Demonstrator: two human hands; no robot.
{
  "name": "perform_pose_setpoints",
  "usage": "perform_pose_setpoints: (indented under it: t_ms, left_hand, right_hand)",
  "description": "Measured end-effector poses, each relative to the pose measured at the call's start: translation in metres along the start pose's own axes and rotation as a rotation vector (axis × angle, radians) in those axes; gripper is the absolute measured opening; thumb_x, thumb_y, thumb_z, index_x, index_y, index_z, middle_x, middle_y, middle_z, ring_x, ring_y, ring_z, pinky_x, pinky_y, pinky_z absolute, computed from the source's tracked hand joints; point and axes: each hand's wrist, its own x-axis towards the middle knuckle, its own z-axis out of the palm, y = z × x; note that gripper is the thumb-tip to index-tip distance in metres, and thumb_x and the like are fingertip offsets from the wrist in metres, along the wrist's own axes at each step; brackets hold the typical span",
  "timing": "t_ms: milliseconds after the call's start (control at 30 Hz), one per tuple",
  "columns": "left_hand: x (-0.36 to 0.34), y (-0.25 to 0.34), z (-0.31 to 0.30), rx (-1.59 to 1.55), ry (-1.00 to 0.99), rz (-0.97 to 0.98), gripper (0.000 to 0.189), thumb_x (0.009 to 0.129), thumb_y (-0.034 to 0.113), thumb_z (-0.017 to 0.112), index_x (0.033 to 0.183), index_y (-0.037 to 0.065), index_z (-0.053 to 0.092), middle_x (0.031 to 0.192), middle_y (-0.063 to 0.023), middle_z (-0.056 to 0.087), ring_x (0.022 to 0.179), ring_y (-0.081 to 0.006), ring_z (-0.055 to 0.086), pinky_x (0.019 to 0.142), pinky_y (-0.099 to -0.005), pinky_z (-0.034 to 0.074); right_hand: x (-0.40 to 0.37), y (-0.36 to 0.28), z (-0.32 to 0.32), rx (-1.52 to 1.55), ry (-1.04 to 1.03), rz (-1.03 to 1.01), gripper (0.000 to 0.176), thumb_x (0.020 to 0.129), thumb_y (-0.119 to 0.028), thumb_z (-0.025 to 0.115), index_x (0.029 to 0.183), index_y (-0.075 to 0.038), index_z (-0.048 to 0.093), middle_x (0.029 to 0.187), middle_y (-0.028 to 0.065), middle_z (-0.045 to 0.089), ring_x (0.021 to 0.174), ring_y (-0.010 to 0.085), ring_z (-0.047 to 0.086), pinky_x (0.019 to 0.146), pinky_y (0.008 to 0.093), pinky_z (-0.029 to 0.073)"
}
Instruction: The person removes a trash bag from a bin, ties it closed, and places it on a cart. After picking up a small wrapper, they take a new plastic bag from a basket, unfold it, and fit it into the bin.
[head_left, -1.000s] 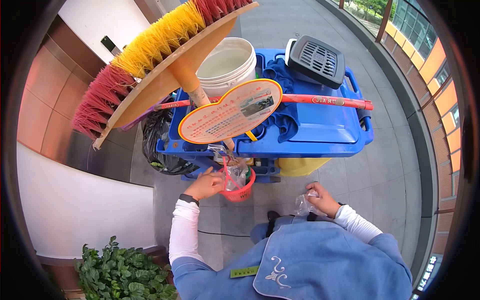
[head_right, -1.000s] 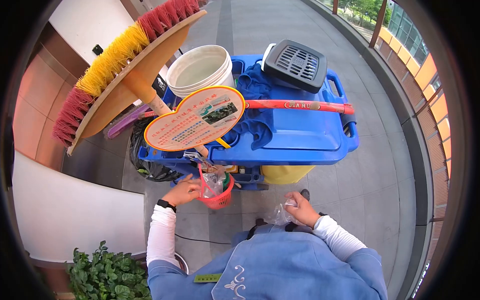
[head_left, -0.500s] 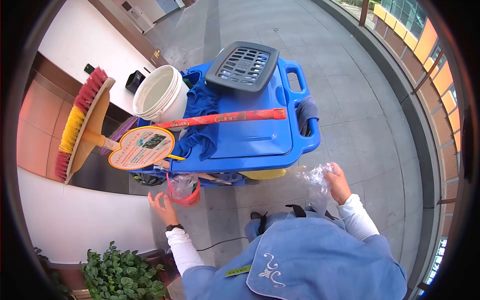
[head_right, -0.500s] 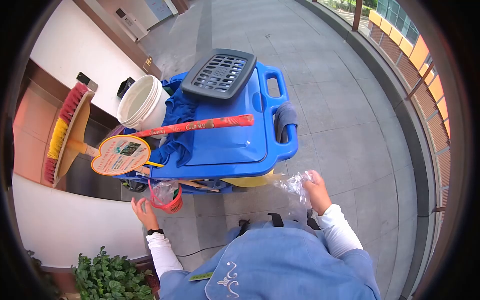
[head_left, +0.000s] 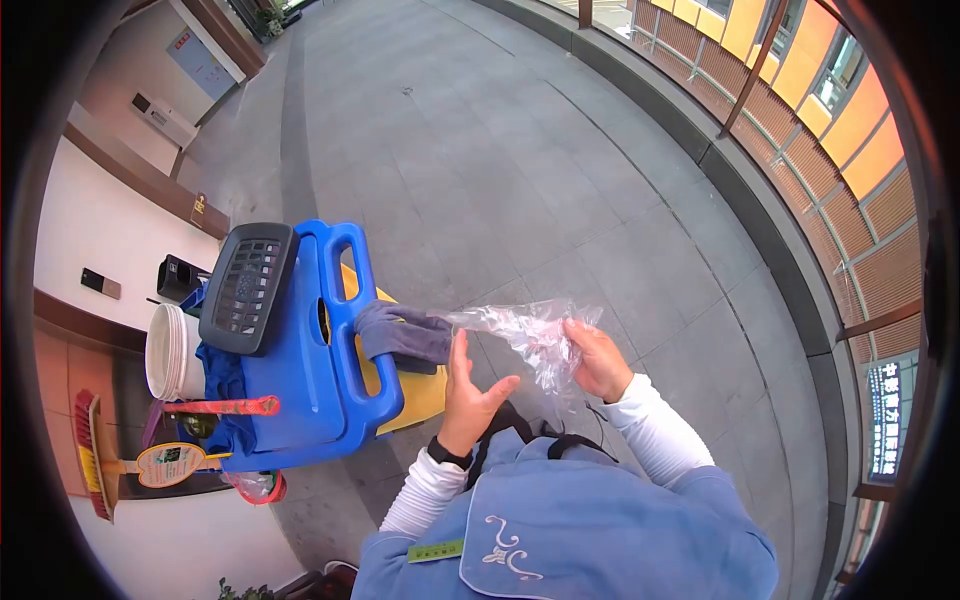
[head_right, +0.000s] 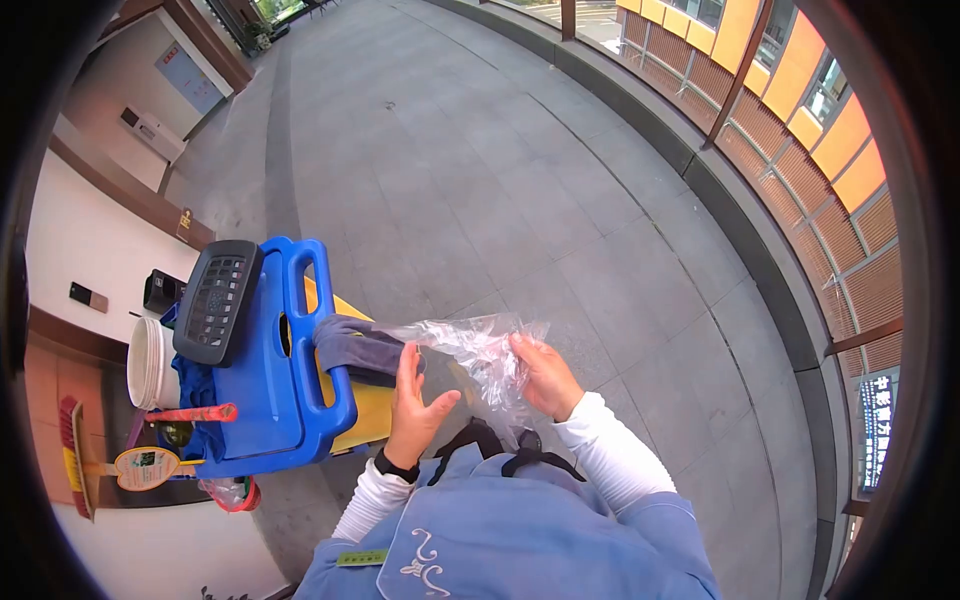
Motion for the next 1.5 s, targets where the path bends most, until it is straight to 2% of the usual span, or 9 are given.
perform_pose_setpoints:
  t_ms: [167, 300, 400, 733, 867, 1033, 1200, 1433, 1500]
  left_hand:
    - [0.073, -0.038, 0.043, -0.777, -0.312, -0.417, 0.051, 0.082, 0.017, 0.067, 0.125, 0.002, 0.045, 0.107, -0.0072, 0.060, 0.098, -0.0162, 0.057, 0.088, -0.0325, 0.044]
    - [0.113, -0.056, 0.052, -1.105, -0.073, -0.660, 0.009, 0.083, 0.013, 0.064, 0.088, 0.006, 0.061, 0.081, -0.0043, 0.064, 0.067, -0.0140, 0.061, 0.058, -0.0285, 0.051]
    - [0.162, -0.087, 0.044, -1.155, 0.051, -0.607, 0.011, 0.088, 0.016, 0.058, 0.082, 0.007, 0.059, 0.079, -0.0025, 0.062, 0.067, -0.0125, 0.059, 0.062, -0.0272, 0.049]
    - [0.303, -0.064, 0.047, -1.401, -0.299, -0.724, 0.042, 0.092, 0.043, 0.046, 0.112, 0.007, 0.048, 0.103, -0.0094, 0.059, 0.096, -0.0268, 0.059, 0.078, -0.0428, 0.050]
    - [0.341, -0.097, 0.057, -0.927, -0.123, -0.763, 0.033, 0.090, 0.031, 0.057, 0.111, 0.005, 0.055, 0.095, -0.0058, 0.062, 0.090, -0.0186, 0.060, 0.071, -0.0305, 0.050]
    - [0.409, -0.087, 0.051, -1.118, 0.051, -0.678, 0.040, 0.097, 0.032, 0.037, 0.115, -0.001, 0.051, 0.103, -0.0119, 0.061, 0.093, -0.0209, 0.060, 0.074, -0.0321, 0.052]
    - [0.475, -0.067, 0.052, -1.492, 0.282, -0.565, 0.045, 0.099, 0.031, 0.029, 0.122, -0.006, 0.042, 0.115, -0.0205, 0.055, 0.102, -0.0289, 0.058, 0.086, -0.0414, 0.050]
    - [0.554, -0.039, 0.060, -1.506, 0.579, -0.594, 0.048, 0.099, 0.034, 0.023, 0.122, -0.005, 0.040, 0.122, -0.0207, 0.050, 0.111, -0.0351, 0.051, 0.097, -0.0495, 0.041]
    - [0.573, -0.042, 0.059, -1.558, 0.606, -0.617, 0.049, 0.099, 0.034, 0.023, 0.123, -0.005, 0.040, 0.123, -0.0207, 0.049, 0.112, -0.0353, 0.050, 0.099, -0.0501, 0.038]
  right_hand:
    - [0.043, -0.048, 0.006, 0.108, 0.013, -0.051, 0.040, 0.098, -0.029, 0.032, 0.112, 0.002, 0.052, 0.110, 0.0146, 0.059, 0.101, 0.0232, 0.057, 0.088, 0.0373, 0.045]
    - [0.108, -0.115, -0.030, -0.191, 0.280, -0.251, 0.040, 0.097, -0.033, 0.037, 0.106, 0.001, 0.055, 0.101, 0.0128, 0.060, 0.090, 0.0186, 0.058, 0.077, 0.0327, 0.046]
    - [0.166, -0.164, -0.078, -0.454, 0.381, -0.282, 0.032, 0.095, -0.031, 0.045, 0.092, -0.001, 0.057, 0.083, 0.0081, 0.060, 0.073, 0.0142, 0.057, 0.062, 0.0286, 0.046]
    - [0.374, -0.235, -0.073, -0.224, 0.524, -0.189, 0.014, 0.089, -0.014, 0.051, 0.077, -0.007, 0.054, 0.061, -0.0010, 0.051, 0.050, 0.0093, 0.047, 0.046, 0.0266, 0.039]
    - [0.429, -0.260, -0.066, -0.461, 0.536, -0.046, 0.009, 0.084, -0.013, 0.058, 0.078, -0.006, 0.054, 0.060, -0.0002, 0.049, 0.052, 0.0085, 0.045, 0.042, 0.0270, 0.034]
    - [0.543, -0.271, -0.098, -0.923, 0.412, -0.056, 0.018, 0.081, -0.010, 0.061, 0.095, -0.003, 0.054, 0.071, 0.0010, 0.053, 0.057, 0.0096, 0.049, 0.051, 0.0257, 0.040]
    - [0.620, -0.290, -0.107, -1.685, 0.384, -0.574, 0.049, 0.073, -0.013, 0.072, 0.113, 0.001, 0.048, 0.102, 0.0144, 0.057, 0.092, 0.0267, 0.055, 0.079, 0.0352, 0.045]
    - [0.578, -0.321, 0.054, -1.633, -0.869, -0.639, 0.052, 0.070, -0.020, 0.074, 0.113, -0.003, 0.050, 0.113, 0.0141, 0.054, 0.104, 0.0299, 0.052, 0.081, 0.0382, 0.044]
    - [0.587, -0.299, 0.067, -1.649, -0.906, -0.703, 0.044, 0.072, -0.020, 0.072, 0.108, -0.003, 0.053, 0.106, 0.0142, 0.057, 0.098, 0.0308, 0.055, 0.077, 0.0377, 0.046]
